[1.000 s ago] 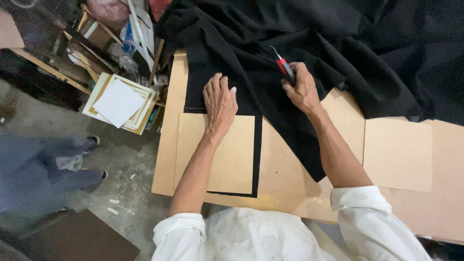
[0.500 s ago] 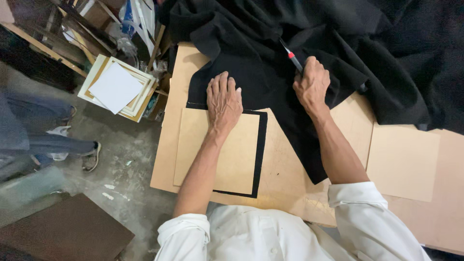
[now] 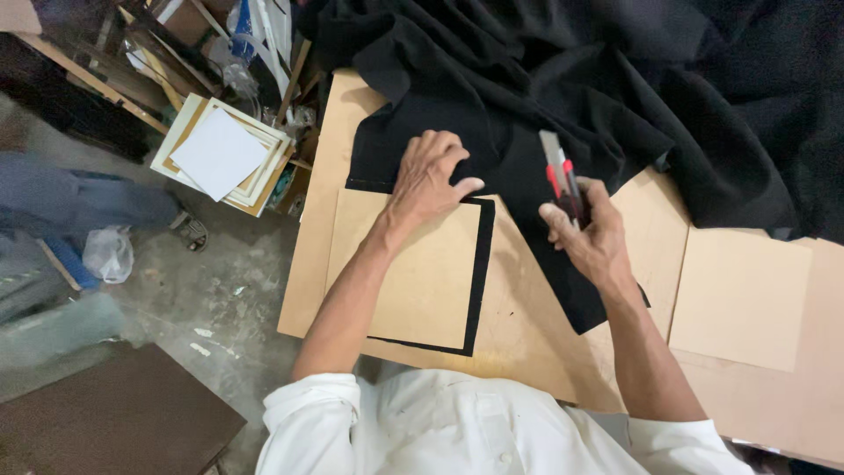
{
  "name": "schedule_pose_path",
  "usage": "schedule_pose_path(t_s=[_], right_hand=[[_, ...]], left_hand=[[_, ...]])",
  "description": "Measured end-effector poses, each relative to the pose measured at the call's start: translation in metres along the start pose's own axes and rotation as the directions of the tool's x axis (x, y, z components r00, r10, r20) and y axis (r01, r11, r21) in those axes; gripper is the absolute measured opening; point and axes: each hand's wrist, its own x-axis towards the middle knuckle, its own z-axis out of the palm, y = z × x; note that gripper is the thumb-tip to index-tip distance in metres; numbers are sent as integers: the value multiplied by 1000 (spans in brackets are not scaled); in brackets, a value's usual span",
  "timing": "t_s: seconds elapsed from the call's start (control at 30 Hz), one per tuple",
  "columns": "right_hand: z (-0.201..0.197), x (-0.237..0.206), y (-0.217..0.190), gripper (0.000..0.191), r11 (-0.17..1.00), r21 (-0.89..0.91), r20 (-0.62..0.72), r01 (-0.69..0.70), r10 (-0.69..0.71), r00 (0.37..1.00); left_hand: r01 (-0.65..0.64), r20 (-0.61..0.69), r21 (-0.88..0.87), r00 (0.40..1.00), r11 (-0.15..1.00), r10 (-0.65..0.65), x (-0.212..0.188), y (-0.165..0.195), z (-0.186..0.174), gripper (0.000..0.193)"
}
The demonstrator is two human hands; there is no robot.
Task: The person places a rectangular cardboard template on a black fabric sheet and uses a utility knife to cut the fabric along the template edges. The person repeats this process multiple times, producing several identical fabric pieces.
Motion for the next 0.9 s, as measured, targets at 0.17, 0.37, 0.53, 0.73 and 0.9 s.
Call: schedule_pose_path(t_s=[0.17,0.37,0.53,0.73,0.9], right_hand=[[-6,-12,-3,30,892,-359,245,275,-194,950],[-13,4,-6,26,669,-490,488,559,-321,812],[-4,28,-12,21,612,-556,552,562,-233,800],[5,43,-13,26,562,-561,607,608,-220,764],[8,46,-8,23,530,-605,618,594,-158,770]], left_hand=[[18,54,60,998,998,-22,23,-9,5,71],[-5,-46,49,999,999,7,22,-27,10,73],[2,-67,38,998,999,1,20,-29,15,72],[35,-51,25,998,999,-34,19,-26,12,71],[56,-37,21,998,998,-55,19,-24,11,73]])
